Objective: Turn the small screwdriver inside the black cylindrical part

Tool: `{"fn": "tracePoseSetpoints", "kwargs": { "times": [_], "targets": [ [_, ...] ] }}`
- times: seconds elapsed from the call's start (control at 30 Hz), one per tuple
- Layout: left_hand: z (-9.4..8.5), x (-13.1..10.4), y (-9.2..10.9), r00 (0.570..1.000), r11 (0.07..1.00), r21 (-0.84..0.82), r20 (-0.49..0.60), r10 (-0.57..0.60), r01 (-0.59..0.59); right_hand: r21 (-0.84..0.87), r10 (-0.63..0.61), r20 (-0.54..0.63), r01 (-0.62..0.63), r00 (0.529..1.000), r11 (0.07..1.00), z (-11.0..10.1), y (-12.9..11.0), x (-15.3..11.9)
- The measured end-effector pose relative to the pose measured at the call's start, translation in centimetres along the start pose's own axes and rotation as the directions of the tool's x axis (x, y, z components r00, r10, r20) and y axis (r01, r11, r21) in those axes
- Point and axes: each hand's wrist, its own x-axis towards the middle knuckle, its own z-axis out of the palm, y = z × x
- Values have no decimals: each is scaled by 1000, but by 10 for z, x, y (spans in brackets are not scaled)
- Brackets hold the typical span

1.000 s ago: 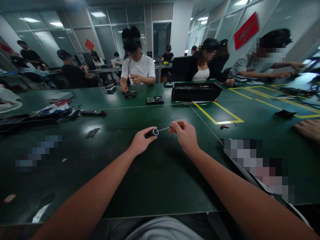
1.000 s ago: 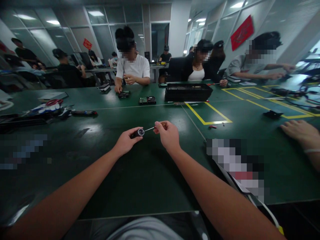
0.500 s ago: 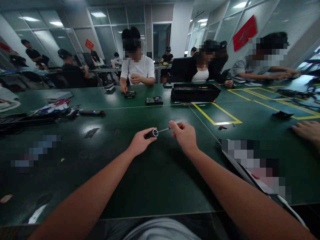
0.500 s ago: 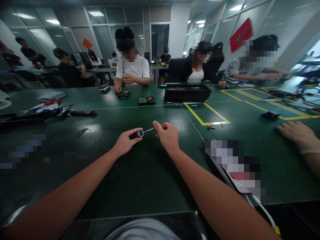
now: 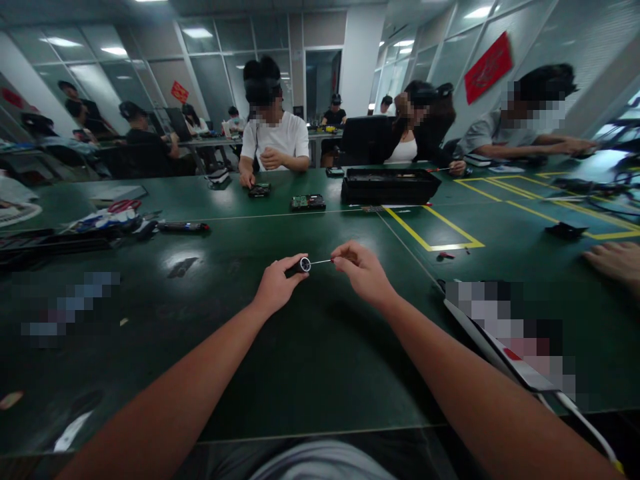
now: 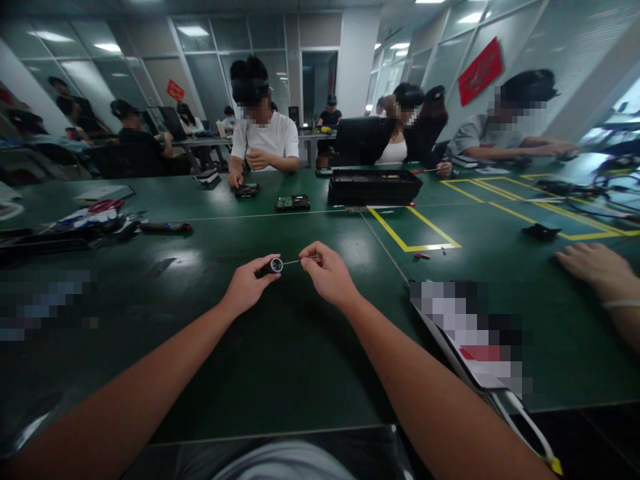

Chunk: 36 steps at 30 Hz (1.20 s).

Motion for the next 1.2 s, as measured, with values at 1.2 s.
{"fn": "tracePoseSetpoints", "kwargs": {
  "times": [1.2],
  "targets": [
    [-7,3,4,999,986,159,21,-43,40,-33,89,-28,-89,996,995,7,3,0]
  ]
}}
